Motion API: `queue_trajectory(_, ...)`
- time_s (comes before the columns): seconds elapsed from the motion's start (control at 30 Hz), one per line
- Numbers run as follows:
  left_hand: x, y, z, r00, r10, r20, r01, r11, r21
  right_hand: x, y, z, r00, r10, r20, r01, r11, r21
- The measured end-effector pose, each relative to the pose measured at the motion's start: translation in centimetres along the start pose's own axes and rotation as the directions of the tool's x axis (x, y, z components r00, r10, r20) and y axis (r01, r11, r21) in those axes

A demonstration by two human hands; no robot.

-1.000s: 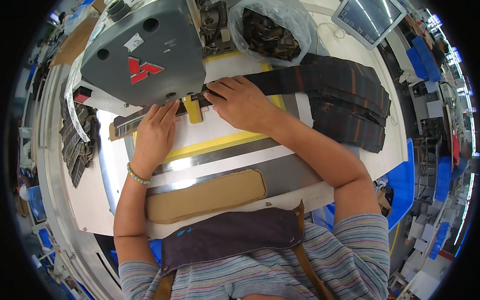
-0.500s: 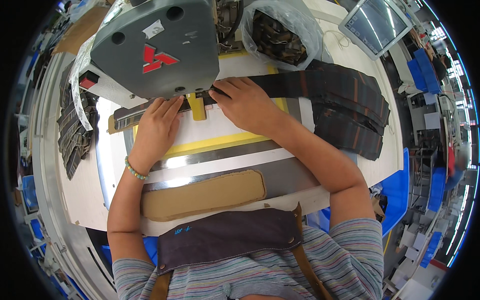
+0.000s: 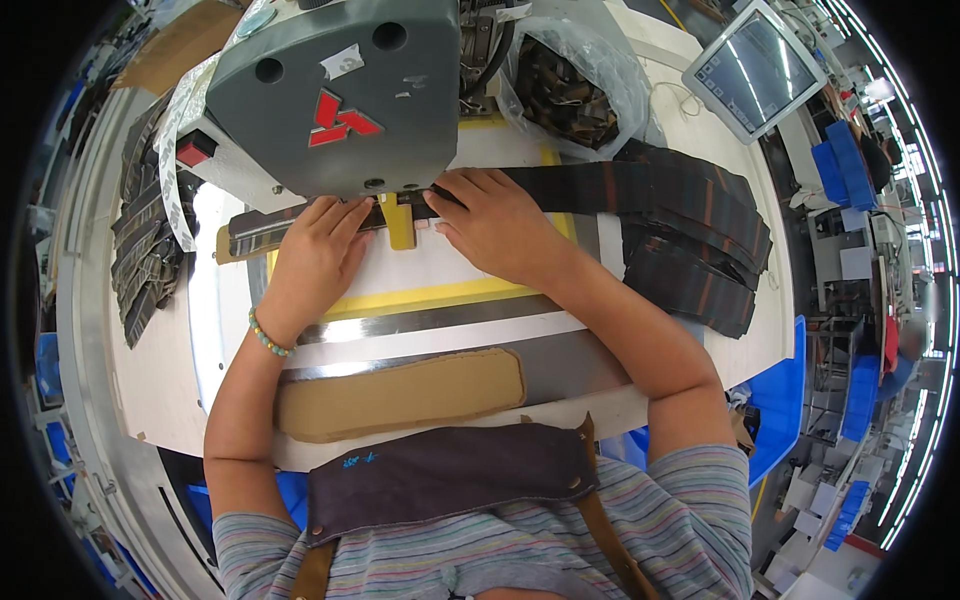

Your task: Sewing together fabric or leather pattern pieces using an industrial sewing machine.

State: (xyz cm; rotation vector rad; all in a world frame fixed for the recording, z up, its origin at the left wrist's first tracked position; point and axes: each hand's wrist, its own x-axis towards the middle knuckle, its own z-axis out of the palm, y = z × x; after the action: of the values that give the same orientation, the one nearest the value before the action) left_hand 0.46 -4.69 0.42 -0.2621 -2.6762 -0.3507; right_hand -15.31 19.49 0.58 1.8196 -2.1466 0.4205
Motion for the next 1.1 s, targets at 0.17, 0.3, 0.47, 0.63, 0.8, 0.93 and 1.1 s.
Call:
queue_trajectory(0.17, -0.13, -0.12, -0.01, 1.000, 0.006, -0.013, -0.006, 1.000, -0.006, -0.06, -0.10, 0.09, 1.000, 0.007, 0.030, -0.007, 1.000, 0.007)
queue_trajectory(0.3, -0.08, 0.07, -0.13, 1.000, 0.002, -0.023, -0.003, 1.000, -0.028, -0.26, -0.33, 0.09, 0.999, 0.004, 0.032, -0.004, 1.000, -0.005)
queue_trajectory(0.47, -0.10, 0.00, -0.13, 1.000, -0.019, -0.001, 0.019, 0.999, -0.040, -0.13, -0.43, -0.23, 0.999, 0.016, 0.039, -0.016, 1.000, 0.003)
queue_trajectory(0.63, -0.10, -0.06, -0.14, 1.000, -0.008, -0.004, 0.008, 0.999, -0.041, -0.11, -0.77, -0.19, 0.998, 0.004, 0.061, -0.002, 0.999, -0.041)
queue_trajectory(0.8, -0.21, 0.05, -0.18, 1.000, -0.001, -0.023, 0.001, 0.999, -0.033, -0.14, -0.97, -0.12, 0.998, -0.002, 0.061, 0.006, 0.998, -0.062)
queue_trajectory(0.93, -0.22, -0.06, -0.08, 1.000, -0.014, -0.010, 0.014, 0.999, -0.050, -0.06, -0.93, -0.06, 0.998, 0.010, 0.059, -0.007, 0.998, -0.055)
queue_trajectory(1.1, -0.18, -0.15, -0.07, 1.000, -0.003, -0.022, 0.002, 0.999, -0.047, -0.06, -0.77, 0.02, 0.998, 0.003, 0.056, 0.000, 0.998, -0.066)
